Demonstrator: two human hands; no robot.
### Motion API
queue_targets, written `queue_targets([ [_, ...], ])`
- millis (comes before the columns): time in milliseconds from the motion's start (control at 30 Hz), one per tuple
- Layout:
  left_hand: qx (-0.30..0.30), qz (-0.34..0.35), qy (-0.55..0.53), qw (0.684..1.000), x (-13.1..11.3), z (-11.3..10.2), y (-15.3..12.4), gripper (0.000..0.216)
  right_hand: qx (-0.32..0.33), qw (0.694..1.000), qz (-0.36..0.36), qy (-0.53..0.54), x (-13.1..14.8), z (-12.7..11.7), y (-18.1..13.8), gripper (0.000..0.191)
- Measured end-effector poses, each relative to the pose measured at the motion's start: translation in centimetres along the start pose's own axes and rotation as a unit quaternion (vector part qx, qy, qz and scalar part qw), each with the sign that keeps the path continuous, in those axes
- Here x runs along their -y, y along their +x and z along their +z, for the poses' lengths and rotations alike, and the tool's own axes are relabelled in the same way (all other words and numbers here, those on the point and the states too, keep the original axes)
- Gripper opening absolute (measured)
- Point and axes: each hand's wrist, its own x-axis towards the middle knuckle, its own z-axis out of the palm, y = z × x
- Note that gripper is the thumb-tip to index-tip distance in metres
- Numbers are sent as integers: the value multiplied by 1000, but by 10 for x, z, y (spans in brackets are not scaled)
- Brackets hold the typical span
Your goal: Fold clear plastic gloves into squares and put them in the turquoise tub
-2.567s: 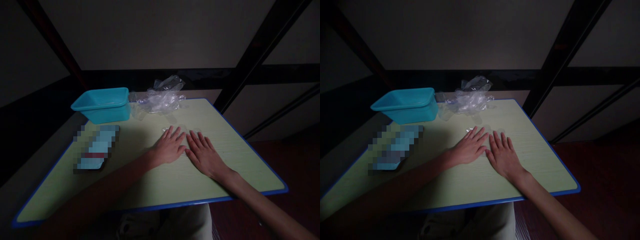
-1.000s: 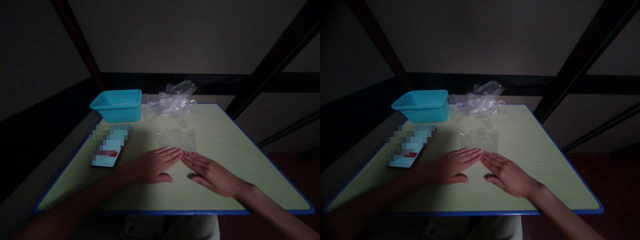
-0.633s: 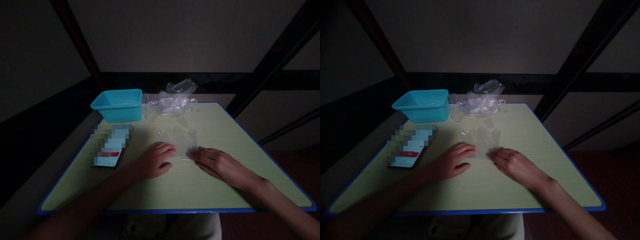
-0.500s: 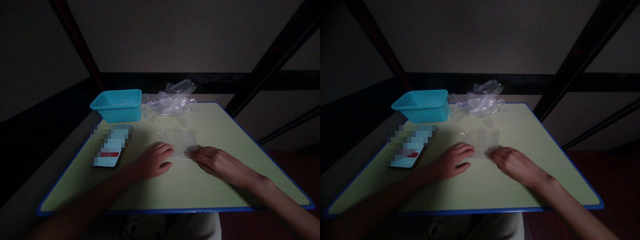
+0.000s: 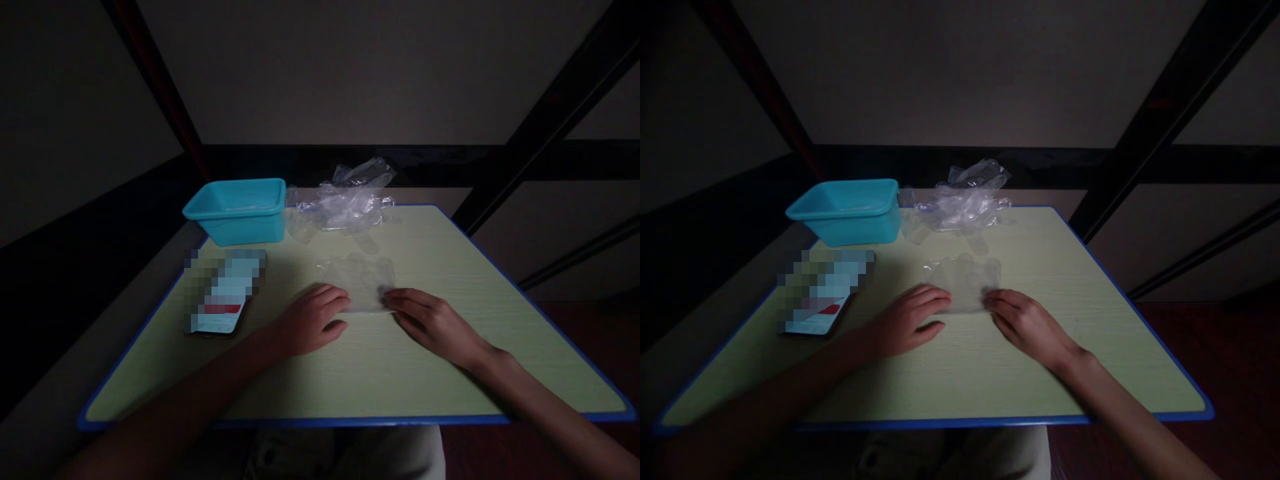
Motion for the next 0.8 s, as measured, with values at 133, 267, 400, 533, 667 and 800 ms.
queue_targets([
  [133, -15, 2, 7, 1000, 1, 1, 0, 23, -19, 999, 20, 41, -1, 2, 0, 25],
  [267, -39, 10, 28, 999, 2, 2, 0, 19, -27, 997, 35, 70, 0, 1, 1, 24],
  [400, -76, 1, 57, 995, 4, 2, 0, 15, -43, 995, 45, 73, 2, -1, 2, 23],
  [533, -134, -23, 32, 990, 7, 4, -1, 14, -69, 993, 54, 75, 3, -4, 2, 22],
  [667, -178, -35, -44, 982, 7, 0, -1, 15, -101, 988, 61, 95, 6, -10, 4, 19],
  [800, -169, -44, -114, 978, -5, -20, 4, 15, -134, 979, 89, 125, 14, -24, 6, 14],
])
